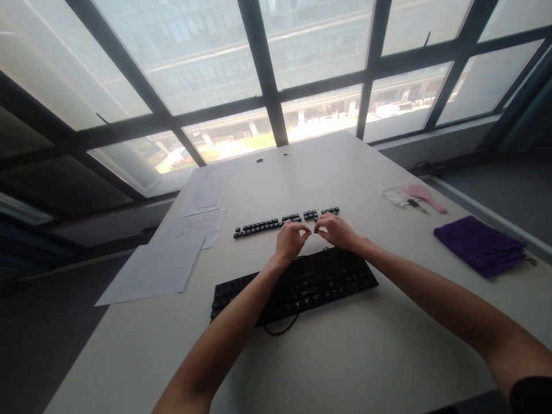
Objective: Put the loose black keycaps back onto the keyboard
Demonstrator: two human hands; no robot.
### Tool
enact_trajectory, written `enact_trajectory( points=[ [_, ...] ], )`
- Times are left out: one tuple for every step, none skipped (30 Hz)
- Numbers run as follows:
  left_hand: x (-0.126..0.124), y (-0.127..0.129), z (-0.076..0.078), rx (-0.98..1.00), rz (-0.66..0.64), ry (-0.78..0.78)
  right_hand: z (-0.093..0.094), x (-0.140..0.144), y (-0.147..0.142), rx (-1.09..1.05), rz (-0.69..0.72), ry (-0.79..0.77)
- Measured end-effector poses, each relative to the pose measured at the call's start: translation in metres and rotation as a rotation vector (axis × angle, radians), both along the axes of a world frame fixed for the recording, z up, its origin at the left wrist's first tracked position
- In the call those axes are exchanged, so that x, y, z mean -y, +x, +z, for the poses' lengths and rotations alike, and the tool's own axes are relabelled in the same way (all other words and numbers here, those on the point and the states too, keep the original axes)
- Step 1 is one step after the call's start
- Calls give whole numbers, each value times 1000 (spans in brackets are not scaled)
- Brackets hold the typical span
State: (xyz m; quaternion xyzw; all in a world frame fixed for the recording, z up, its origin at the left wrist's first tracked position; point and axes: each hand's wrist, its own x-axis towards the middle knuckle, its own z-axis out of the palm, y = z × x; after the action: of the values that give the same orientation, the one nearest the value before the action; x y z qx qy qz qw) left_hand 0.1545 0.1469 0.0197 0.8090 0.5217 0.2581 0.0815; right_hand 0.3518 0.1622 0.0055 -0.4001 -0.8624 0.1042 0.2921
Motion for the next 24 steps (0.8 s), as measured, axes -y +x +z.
enact_trajectory(
  points=[
    [12, -1, 2, 54, -34, 1, 1, 11, 5, -80, 15, -5],
    [25, -3, 4, 116, -68, -2, 2, 23, 9, -158, 36, -16],
    [38, -4, 5, 168, -99, -11, 3, 36, 14, -219, 60, -31],
    [51, -5, 5, 206, -118, -25, 3, 49, 18, -257, 84, -50],
    [63, -5, 3, 227, -134, -43, 2, 61, 21, -278, 105, -72],
    [74, -6, 2, 239, -146, -60, 1, 71, 23, -288, 127, -91],
    [83, -6, 0, 246, -157, -74, -1, 80, 25, -293, 146, -107],
    [90, -6, -2, 249, -168, -82, -2, 87, 25, -295, 164, -117],
    [96, -6, -5, 251, -176, -84, -4, 93, 25, -296, 181, -120],
    [100, -6, -6, 252, -182, -81, -6, 97, 25, -296, 196, -119],
    [102, -6, -8, 252, -185, -74, -8, 99, 24, -294, 209, -115],
    [104, -6, -9, 251, -186, -64, -10, 100, 23, -293, 218, -108],
    [105, -5, -10, 250, -186, -53, -12, 101, 22, -290, 226, -102],
    [105, -5, -10, 248, -185, -41, -13, 101, 22, -288, 231, -97],
    [106, -4, -11, 244, -188, -30, -14, 102, 21, -286, 232, -92],
    [106, -4, -11, 240, -192, -20, -15, 102, 21, -282, 232, -87],
    [106, -4, -12, 237, -199, -13, -16, 102, 20, -278, 232, -83],
    [107, -4, -12, 235, -204, -8, -16, 102, 20, -273, 233, -80],
    [107, -4, -13, 236, -207, -5, -17, 102, 20, -271, 232, -76],
    [107, -5, -13, 239, -208, -4, -17, 102, 20, -270, 230, -74],
    [108, -5, -13, 243, -208, -4, -17, 102, 20, -271, 228, -72],
    [108, -5, -14, 247, -207, -5, -17, 102, 20, -272, 227, -70],
    [108, -6, -14, 250, -207, -5, -16, 103, 19, -273, 224, -67],
    [108, -6, -14, 250, -209, -3, -16, 103, 19, -272, 223, -66]
  ],
)
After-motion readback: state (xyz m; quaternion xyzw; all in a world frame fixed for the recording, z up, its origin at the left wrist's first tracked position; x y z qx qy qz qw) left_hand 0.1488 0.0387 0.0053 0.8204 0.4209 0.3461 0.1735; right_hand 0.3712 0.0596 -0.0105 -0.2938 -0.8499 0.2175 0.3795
